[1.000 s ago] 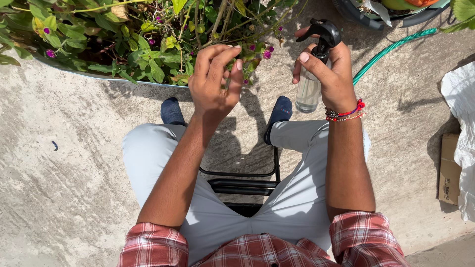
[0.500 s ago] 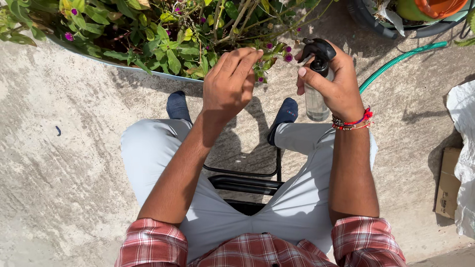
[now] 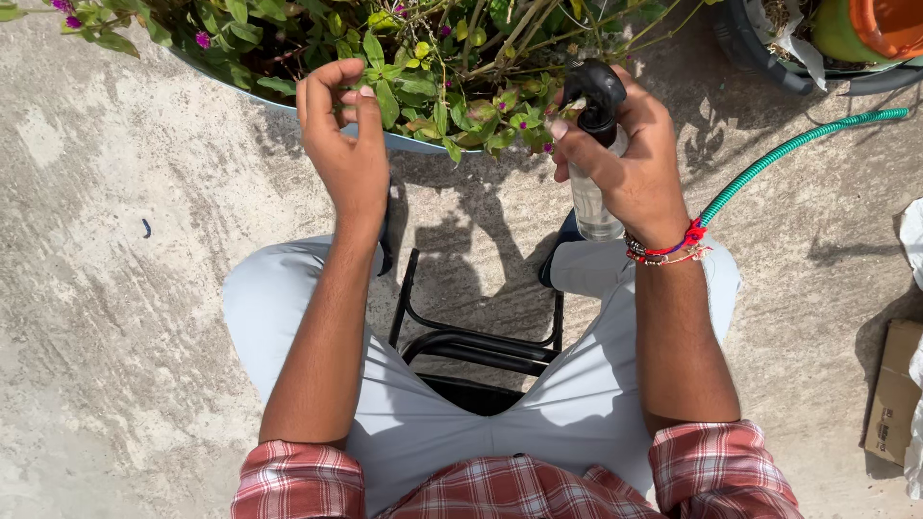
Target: The person sprays water from a spray bottle onto a plant in a blue container, touches the leaves and small flowers, and unscrews the spray nozzle from the bottle.
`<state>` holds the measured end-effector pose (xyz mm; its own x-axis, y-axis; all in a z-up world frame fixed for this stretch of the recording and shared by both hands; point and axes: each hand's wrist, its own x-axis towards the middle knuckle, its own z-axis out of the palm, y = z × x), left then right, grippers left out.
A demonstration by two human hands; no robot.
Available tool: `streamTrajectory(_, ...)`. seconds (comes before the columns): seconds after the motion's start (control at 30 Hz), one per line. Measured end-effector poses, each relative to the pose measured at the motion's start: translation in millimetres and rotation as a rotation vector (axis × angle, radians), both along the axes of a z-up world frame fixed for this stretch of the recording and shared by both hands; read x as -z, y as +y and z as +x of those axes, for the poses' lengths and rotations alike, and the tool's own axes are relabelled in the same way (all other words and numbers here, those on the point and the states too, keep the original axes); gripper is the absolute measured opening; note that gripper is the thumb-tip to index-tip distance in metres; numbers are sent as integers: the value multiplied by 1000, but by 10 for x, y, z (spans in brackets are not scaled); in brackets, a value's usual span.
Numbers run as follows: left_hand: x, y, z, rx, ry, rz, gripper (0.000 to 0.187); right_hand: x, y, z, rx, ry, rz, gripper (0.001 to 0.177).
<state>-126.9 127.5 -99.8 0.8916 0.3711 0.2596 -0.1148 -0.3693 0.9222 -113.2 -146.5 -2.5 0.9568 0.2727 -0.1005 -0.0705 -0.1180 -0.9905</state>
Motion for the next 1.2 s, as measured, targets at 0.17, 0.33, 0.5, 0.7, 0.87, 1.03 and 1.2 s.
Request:
streamTrajectory(0.17,218,301,-81,75,245,-193,29,-218,411,-20,-55,3,-108,33)
streamTrajectory(0.33,380,329,-220,122,286,-120,35,-275,767,-105,-100,-24,-103,26)
streamTrajectory(0.5,316,234,-129,133,346,-141,41,-85,1190,-126,-29,48,-10,26)
streamTrajectory(0.7,287,82,-45,55,206,-75,41,324,1322,-242,19,93,-114,27)
streamTrajectory(0.87,471,104,4,72,356,-149,41,363,1380,-397,-71,-150,-303,44)
streamTrajectory(1.03,722,175,86,188,333,-431,37,321,1471,-569,-115,-47,-266,46)
streamTrajectory(1.2,671,170,75,160,338,-335,33,514,1411,-463,-63,228,-151,46)
